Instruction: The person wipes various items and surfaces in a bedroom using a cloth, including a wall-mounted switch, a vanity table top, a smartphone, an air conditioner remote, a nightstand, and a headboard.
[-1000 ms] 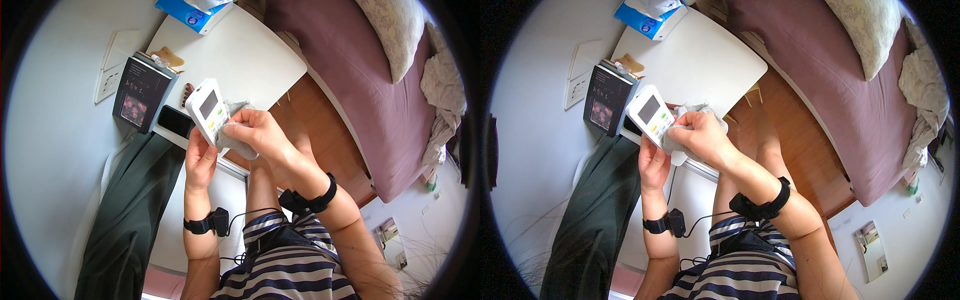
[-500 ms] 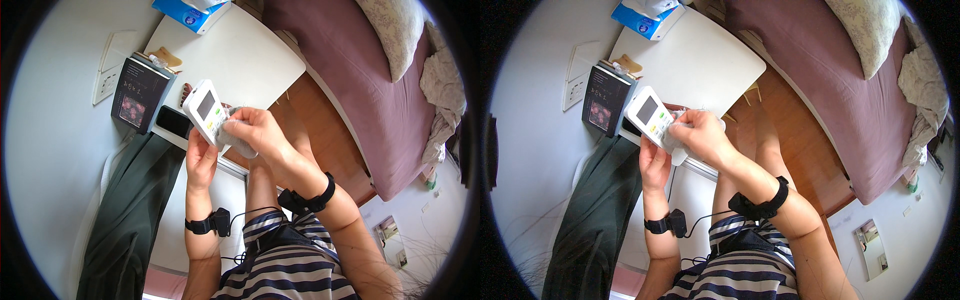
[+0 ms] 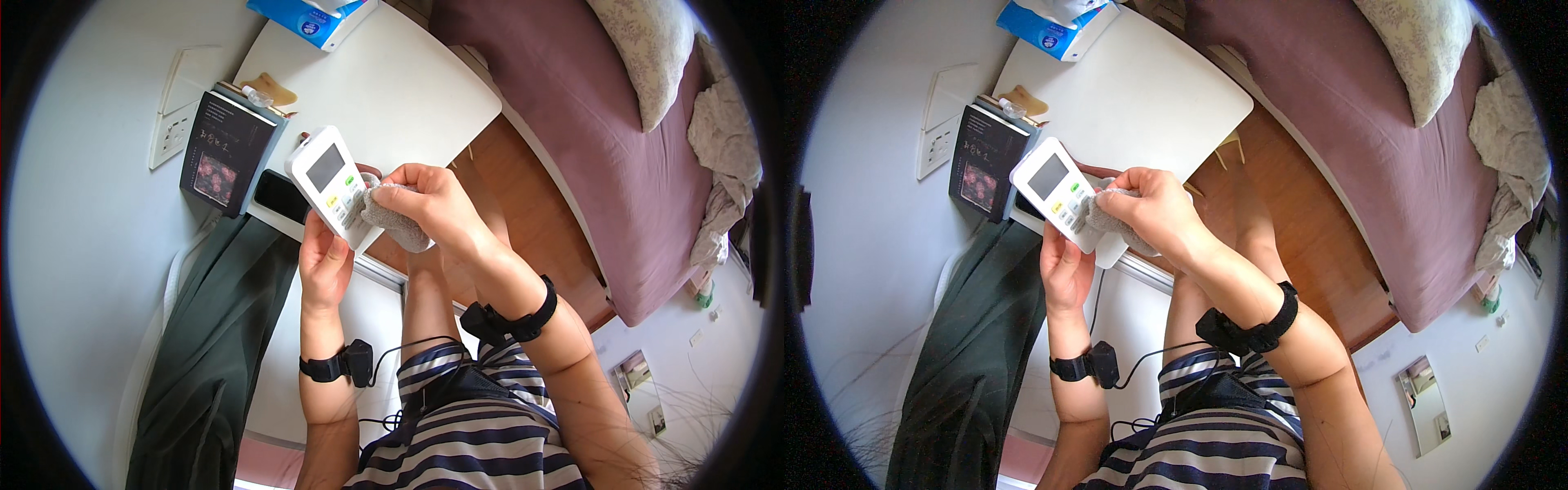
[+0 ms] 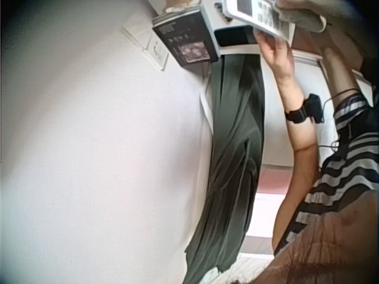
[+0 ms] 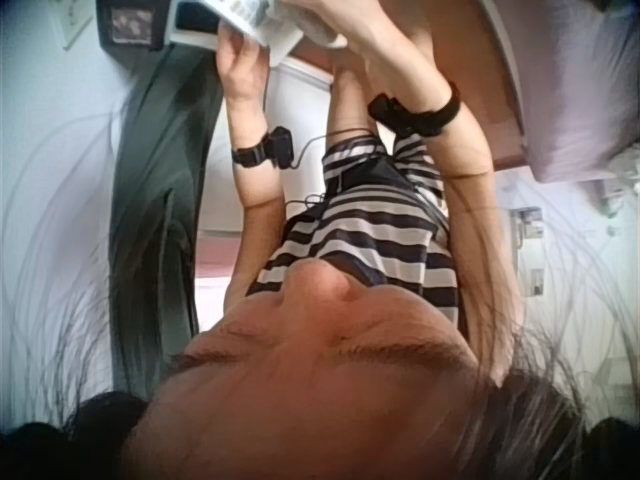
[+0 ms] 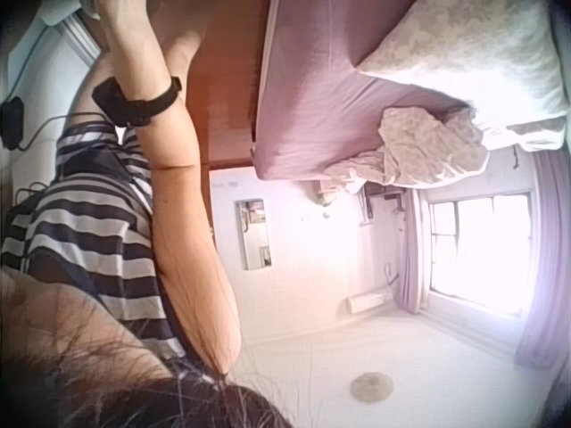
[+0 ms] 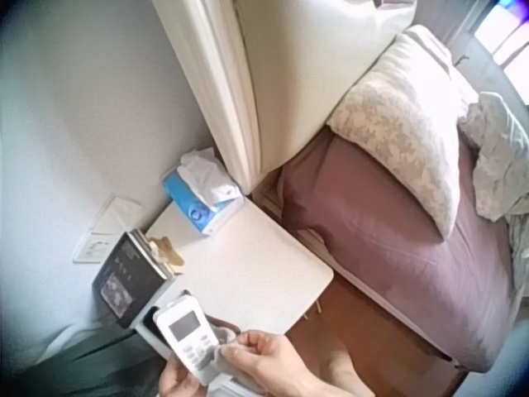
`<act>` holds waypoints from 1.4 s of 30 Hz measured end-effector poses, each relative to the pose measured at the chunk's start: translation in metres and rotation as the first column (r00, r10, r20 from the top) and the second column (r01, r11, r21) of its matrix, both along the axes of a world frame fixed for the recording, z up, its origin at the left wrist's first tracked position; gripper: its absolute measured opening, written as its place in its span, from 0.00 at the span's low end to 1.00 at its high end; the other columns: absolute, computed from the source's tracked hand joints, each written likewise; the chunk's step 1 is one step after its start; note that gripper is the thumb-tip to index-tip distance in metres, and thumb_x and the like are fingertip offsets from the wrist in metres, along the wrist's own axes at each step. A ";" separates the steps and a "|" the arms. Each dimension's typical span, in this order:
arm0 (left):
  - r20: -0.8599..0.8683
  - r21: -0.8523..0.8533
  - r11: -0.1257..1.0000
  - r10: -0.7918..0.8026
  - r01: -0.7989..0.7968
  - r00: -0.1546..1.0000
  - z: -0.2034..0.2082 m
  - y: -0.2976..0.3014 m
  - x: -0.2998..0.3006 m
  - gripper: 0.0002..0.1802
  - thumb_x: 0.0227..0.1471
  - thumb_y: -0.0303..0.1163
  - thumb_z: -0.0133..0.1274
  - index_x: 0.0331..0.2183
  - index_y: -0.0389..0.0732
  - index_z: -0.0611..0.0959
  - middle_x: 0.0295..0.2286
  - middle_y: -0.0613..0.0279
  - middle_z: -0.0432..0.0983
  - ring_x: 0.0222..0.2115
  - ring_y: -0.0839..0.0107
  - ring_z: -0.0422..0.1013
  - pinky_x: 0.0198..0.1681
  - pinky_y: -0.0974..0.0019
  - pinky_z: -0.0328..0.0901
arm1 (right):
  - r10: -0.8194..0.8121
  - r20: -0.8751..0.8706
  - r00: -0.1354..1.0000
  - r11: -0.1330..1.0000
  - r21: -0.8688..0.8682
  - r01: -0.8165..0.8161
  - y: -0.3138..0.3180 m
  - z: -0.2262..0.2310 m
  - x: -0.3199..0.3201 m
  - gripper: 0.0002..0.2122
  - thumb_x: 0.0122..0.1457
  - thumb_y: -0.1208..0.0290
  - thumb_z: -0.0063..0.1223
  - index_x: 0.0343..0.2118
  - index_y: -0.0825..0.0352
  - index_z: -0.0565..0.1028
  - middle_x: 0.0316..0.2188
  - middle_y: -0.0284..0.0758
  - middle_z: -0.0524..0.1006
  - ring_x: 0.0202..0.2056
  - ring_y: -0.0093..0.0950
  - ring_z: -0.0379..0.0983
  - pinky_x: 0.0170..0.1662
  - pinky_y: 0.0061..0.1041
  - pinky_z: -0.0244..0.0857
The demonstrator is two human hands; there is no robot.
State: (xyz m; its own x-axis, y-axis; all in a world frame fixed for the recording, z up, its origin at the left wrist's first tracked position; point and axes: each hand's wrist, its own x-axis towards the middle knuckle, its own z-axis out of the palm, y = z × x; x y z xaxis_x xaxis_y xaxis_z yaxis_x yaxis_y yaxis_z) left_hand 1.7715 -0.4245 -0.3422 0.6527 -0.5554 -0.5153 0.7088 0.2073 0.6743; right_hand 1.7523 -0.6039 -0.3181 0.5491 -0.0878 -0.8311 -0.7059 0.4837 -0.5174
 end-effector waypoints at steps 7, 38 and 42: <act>-0.013 0.055 0.998 0.010 -0.010 1.000 0.001 0.005 -0.004 0.32 0.51 0.37 0.53 0.53 0.37 0.60 0.51 0.57 0.61 0.53 0.66 0.58 0.57 0.61 0.50 | 0.073 -0.002 0.997 0.997 -0.031 -0.073 0.001 -0.001 0.004 0.11 0.50 0.67 0.55 0.29 0.72 0.74 0.23 0.32 0.74 0.26 0.17 0.68 0.29 0.16 0.63; -0.023 0.085 0.996 -0.017 0.019 1.000 0.001 0.004 -0.001 0.35 0.52 0.39 0.52 0.55 0.36 0.58 0.52 0.58 0.60 0.54 0.67 0.57 0.57 0.61 0.50 | 0.444 0.219 0.869 0.557 -0.827 -0.077 0.021 0.005 0.006 0.04 0.46 0.75 0.53 0.24 0.67 0.70 0.18 0.36 0.72 0.26 0.35 0.69 0.34 0.31 0.58; -0.008 0.077 0.997 0.016 -0.016 1.000 0.001 0.006 0.000 0.33 0.52 0.36 0.52 0.54 0.33 0.59 0.51 0.56 0.61 0.53 0.67 0.57 0.57 0.63 0.48 | 0.493 0.205 0.845 0.513 -0.854 -0.092 0.022 0.003 0.002 0.05 0.45 0.75 0.54 0.24 0.66 0.69 0.18 0.34 0.72 0.26 0.33 0.69 0.34 0.30 0.57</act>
